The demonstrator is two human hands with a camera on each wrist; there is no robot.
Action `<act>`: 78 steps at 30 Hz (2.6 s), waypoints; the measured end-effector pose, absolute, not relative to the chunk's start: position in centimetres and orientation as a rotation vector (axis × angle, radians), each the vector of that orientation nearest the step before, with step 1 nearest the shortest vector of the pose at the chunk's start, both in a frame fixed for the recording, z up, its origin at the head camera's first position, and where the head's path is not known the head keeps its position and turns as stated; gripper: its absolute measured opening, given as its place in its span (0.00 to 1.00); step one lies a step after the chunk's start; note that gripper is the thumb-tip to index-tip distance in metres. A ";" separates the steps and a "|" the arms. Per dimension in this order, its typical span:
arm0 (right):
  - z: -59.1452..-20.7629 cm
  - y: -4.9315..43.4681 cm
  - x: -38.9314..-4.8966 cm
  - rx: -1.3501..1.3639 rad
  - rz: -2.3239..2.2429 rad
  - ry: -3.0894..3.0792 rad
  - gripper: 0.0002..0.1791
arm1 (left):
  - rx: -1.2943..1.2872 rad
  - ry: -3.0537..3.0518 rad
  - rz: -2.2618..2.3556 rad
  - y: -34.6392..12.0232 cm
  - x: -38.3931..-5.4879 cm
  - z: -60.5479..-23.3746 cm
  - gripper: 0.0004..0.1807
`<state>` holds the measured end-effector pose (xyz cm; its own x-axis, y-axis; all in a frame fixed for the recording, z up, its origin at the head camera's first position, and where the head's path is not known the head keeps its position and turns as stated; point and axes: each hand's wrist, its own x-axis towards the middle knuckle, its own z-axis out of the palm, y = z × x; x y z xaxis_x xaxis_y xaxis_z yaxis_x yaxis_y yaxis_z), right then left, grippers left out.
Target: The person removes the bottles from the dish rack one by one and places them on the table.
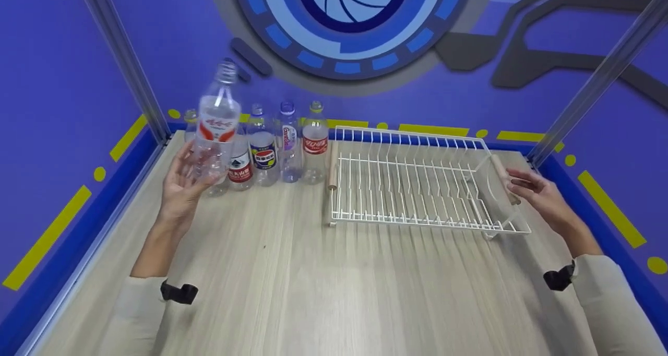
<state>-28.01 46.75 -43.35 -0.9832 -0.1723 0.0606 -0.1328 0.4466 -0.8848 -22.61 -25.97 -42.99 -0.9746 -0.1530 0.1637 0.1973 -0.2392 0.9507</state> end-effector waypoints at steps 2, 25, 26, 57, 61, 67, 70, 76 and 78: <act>-43.5 47.0 -28.0 -0.278 -1.584 2.618 0.31 | -0.018 -1.791 -2.314 -26.3 -22.6 -42.9 0.47; -44.8 48.4 -27.3 -0.219 -1.480 2.543 0.33 | 0.264 -1.885 -2.232 -29.4 -22.5 -44.8 0.51; -44.9 48.5 -27.3 -0.219 -1.489 2.534 0.33 | 0.270 -1.888 -2.229 -29.5 -22.5 -44.9 0.51; -45.2 48.5 -27.5 -0.279 -1.630 2.441 0.29 | 0.560 -2.322 -1.818 -33.4 -23.8 -49.4 0.59; -45.3 48.5 -27.4 -0.278 -1.632 2.434 0.30 | 0.615 -2.364 -1.735 -33.7 -24.0 -50.0 0.55; -45.1 48.5 -27.2 -0.296 -1.572 2.462 0.30 | 0.667 -2.378 -1.696 -34.4 -24.4 -50.7 0.52; -45.2 48.5 -27.1 -0.311 -1.535 2.477 0.30 | 0.678 -2.389 -1.712 -34.6 -24.7 -50.8 0.52; -45.3 48.7 -26.8 -0.301 -1.502 2.482 0.30 | 0.691 -2.435 -1.670 -34.4 -25.1 -51.0 0.52; -45.3 48.7 -26.8 -0.295 -1.492 2.479 0.30 | 0.694 -2.448 -1.651 -34.2 -25.3 -51.0 0.52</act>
